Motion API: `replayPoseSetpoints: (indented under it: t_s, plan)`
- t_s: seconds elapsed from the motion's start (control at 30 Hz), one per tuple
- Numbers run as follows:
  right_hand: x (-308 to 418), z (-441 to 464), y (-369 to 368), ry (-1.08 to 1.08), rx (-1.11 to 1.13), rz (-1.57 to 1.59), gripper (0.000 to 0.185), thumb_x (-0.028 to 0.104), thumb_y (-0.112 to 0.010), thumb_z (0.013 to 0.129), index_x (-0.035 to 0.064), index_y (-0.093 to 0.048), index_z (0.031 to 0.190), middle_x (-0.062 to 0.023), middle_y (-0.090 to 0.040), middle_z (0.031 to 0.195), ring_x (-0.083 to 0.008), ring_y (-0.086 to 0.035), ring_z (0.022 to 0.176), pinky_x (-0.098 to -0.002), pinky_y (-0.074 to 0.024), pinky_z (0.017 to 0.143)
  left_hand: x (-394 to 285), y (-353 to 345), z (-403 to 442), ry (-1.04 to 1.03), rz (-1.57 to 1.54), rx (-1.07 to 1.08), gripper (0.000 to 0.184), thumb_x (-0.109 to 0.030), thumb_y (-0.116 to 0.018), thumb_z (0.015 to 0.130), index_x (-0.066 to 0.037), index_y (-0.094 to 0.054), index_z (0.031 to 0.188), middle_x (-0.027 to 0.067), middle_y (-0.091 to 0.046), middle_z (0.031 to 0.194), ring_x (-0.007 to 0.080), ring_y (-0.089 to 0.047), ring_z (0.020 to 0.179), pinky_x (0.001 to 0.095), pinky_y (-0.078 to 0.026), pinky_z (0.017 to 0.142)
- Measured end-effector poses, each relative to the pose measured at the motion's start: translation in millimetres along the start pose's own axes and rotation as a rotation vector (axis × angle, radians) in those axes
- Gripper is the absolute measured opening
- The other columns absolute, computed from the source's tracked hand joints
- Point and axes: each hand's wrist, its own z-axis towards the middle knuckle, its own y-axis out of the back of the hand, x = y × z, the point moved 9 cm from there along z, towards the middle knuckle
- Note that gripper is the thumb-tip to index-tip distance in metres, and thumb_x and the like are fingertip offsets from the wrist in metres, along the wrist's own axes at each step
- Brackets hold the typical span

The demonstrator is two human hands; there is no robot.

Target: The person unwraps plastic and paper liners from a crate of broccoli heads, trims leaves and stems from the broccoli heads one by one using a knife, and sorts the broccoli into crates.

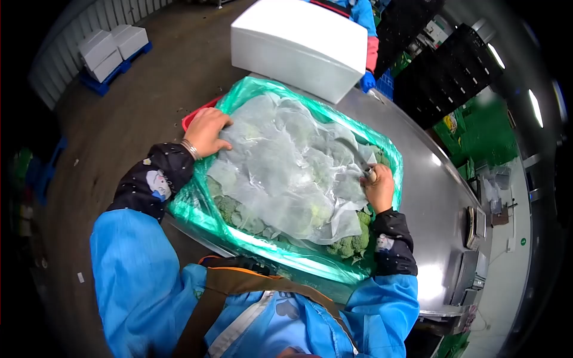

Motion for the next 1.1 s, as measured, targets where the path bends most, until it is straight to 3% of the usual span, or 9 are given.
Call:
replayPoseSetpoints:
  t_s: [0.13, 0.33, 0.4, 0.5, 0.57, 0.7, 0.83, 1.03, 1.1]
  plan:
    - [-14.7, 3.8, -19.6, -0.120, 0.166, 0.060, 0.022, 0.003, -0.070, 0.066, 0.0016, -0.055, 0.081, -0.0152, -0.059, 0.079, -0.0316, -0.057, 0.070, -0.0368, -0.0453, 0.065, -5.2, 12.2, -0.7, -0.001, -0.016, -0.086, 0.016, -0.023, -0.071, 0.068, -0.010, -0.061, 0.068, 0.0069, -0.060, 0.068, 0.0265, -0.058, 0.075, 0.0402, -0.041, 0.070]
    - [101.1, 28.6, -10.9, -0.390, 0.379, 0.768, 0.020, -0.002, -0.064, 0.070, 0.0058, -0.045, 0.073, -0.0012, -0.050, 0.072, -0.0120, -0.050, 0.067, -0.0260, -0.0411, 0.061, -90.6, -27.5, 14.3, 0.224, -0.754, -0.205, 0.011, -0.008, -0.060, 0.074, -0.001, -0.054, 0.080, 0.0162, -0.057, 0.073, 0.0320, -0.059, 0.073, 0.0398, -0.046, 0.066]
    - [124.7, 37.1, -28.9, -0.303, 0.388, 0.819, 0.022, -0.003, -0.063, 0.071, 0.0067, -0.043, 0.075, -0.0030, -0.054, 0.078, -0.0122, -0.050, 0.071, -0.0237, -0.0400, 0.066, -130.1, -45.1, 15.5, 0.030, -0.875, -0.255, 0.016, -0.007, -0.062, 0.072, -0.002, -0.051, 0.082, 0.0151, -0.054, 0.084, 0.0352, -0.056, 0.082, 0.0396, -0.045, 0.071]
    - [153.1, 40.4, -55.3, -0.279, 0.406, 0.877, 0.023, -0.004, -0.063, 0.072, 0.0068, -0.042, 0.075, -0.0042, -0.056, 0.084, -0.0122, -0.050, 0.076, -0.0222, -0.0389, 0.071, -121.9, -44.1, -5.9, 0.113, -0.986, -0.469, 0.072, -0.009, -0.078, 0.059, -0.007, -0.034, 0.116, 0.0166, -0.054, 0.105, 0.0356, -0.055, 0.100, 0.0374, -0.045, 0.080]
    - [174.5, 37.8, -70.1, -0.285, 0.475, 0.817, 0.023, -0.003, -0.063, 0.072, 0.0064, -0.042, 0.075, -0.0033, -0.053, 0.083, -0.0116, -0.049, 0.076, -0.0227, -0.0390, 0.069, -110.0, -67.7, -8.0, 0.305, -1.234, -0.207, 0.066, -0.011, -0.078, 0.062, -0.009, -0.039, 0.115, 0.0166, -0.060, 0.101, 0.0353, -0.058, 0.099, 0.0381, -0.048, 0.080]
    - [218.5, 27.3, -46.0, -0.342, 0.428, 0.963, 0.030, -0.002, -0.069, 0.067, 0.0057, -0.041, 0.077, -0.0034, -0.050, 0.092, -0.0133, -0.047, 0.077, -0.0260, -0.0397, 0.072, -71.6, -68.4, -5.3, 0.435, -1.146, -0.513, 0.030, -0.005, -0.068, 0.065, -0.005, -0.058, 0.092, 0.0149, -0.064, 0.085, 0.0308, -0.063, 0.084, 0.0362, -0.049, 0.072]
    - [202.2, 25.1, -62.4, -0.018, 0.416, 0.670, 0.057, -0.009, -0.071, 0.060, 0.0018, -0.053, 0.112, 0.0011, -0.051, 0.087, -0.0059, -0.043, 0.071, -0.0177, -0.0352, 0.067, -75.5, -74.9, -0.3, 0.420, -1.355, -0.439, 0.034, -0.001, -0.062, 0.061, -0.002, -0.057, 0.095, 0.0165, -0.063, 0.088, 0.0253, -0.063, 0.084, 0.0319, -0.048, 0.071]
    - [129.2, 87.1, -88.7, 0.056, 0.317, 0.793, 0.044, -0.015, -0.060, 0.062, 0.0009, -0.059, 0.103, -0.0015, -0.060, 0.082, -0.0100, -0.053, 0.069, -0.0236, -0.0444, 0.065, -75.2, 5.6, -57.6, 0.255, -0.896, -0.493, 0.057, -0.003, -0.063, 0.068, -0.007, -0.044, 0.122, 0.0156, -0.055, 0.113, 0.0333, -0.057, 0.098, 0.0362, -0.045, 0.087]
    - [175.8, 103.5, -66.6, 0.017, 0.269, 1.031, 0.036, -0.012, -0.062, 0.068, -0.0018, -0.058, 0.102, -0.0060, -0.062, 0.090, -0.0133, -0.058, 0.082, -0.0265, -0.0472, 0.073, -48.6, 63.4, -102.2, 0.334, -1.116, -0.403, 0.049, -0.001, -0.060, 0.074, -0.008, -0.046, 0.121, 0.0111, -0.054, 0.117, 0.0242, -0.060, 0.094, 0.0345, -0.049, 0.078]
